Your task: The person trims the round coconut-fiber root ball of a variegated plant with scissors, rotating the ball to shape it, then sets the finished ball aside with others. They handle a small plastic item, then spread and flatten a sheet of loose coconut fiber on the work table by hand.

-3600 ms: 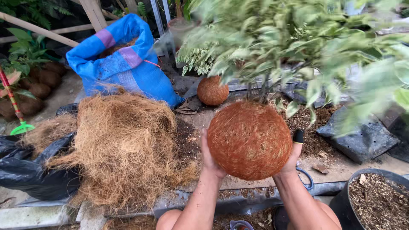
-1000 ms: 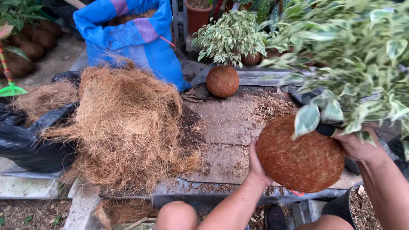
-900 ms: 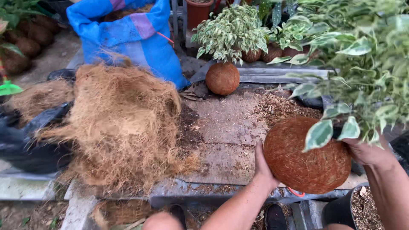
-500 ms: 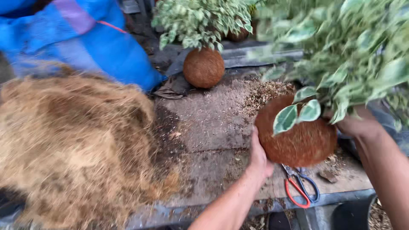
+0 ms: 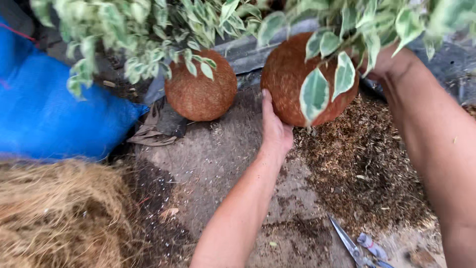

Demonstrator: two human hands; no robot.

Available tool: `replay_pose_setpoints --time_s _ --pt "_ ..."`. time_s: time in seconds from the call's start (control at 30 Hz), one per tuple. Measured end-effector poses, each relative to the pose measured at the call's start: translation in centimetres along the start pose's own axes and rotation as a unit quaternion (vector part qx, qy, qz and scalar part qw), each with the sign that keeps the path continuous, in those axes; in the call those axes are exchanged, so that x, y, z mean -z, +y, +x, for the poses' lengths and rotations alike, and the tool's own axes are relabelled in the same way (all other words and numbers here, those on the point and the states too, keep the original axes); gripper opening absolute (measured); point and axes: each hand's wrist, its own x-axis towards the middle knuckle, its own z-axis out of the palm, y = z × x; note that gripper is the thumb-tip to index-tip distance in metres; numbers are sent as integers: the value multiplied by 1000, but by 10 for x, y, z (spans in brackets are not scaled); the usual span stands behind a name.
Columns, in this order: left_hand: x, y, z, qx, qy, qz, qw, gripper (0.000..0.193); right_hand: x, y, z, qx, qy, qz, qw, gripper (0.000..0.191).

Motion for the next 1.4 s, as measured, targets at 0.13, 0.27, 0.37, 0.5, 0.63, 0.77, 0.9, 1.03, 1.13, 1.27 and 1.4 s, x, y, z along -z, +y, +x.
replay_pose_setpoints --time_s 0.13,0.27,0.37,0.5,0.63,0.77,0.9,1.03,1.13,1.27,1.4 --pt "1 5 32 -36 3 -12 999 86 2 15 49 8 -13 15 1000 18" --pt "-2 5 53 -90 22 -24 995 86 -13 14 97 87 -21 -19 996 17" --pt "4 9 62 -40 86 45 994 88 -38 12 108 96 19 -102 990 25" --pt "16 23 71 -14 135 243 960 96 -68 16 91 104 102 -131 981 48" --pt "22 27 73 -2 135 292 947 93 -78 23 84 171 96 -95 976 52" --pt "26 27 77 -45 151 381 911 88 -84 34 77 189 187 -142 954 62" --pt "39 29 77 -111 126 505 846 82 -98 41 51 208 223 -172 937 69" --pt "53 32 60 -115 57 529 839 83 -102 37 16 150 238 -249 927 75" --pt "61 38 34 -119 53 618 775 78 -107 34 -13 111 257 -366 888 76" --pt "57 56 -19 -127 -6 687 716 75 -128 23 -55 12 183 -498 847 88" --pt "35 105 -91 -182 -78 793 576 71 -158 -23 -89 -103 61 -590 799 88"
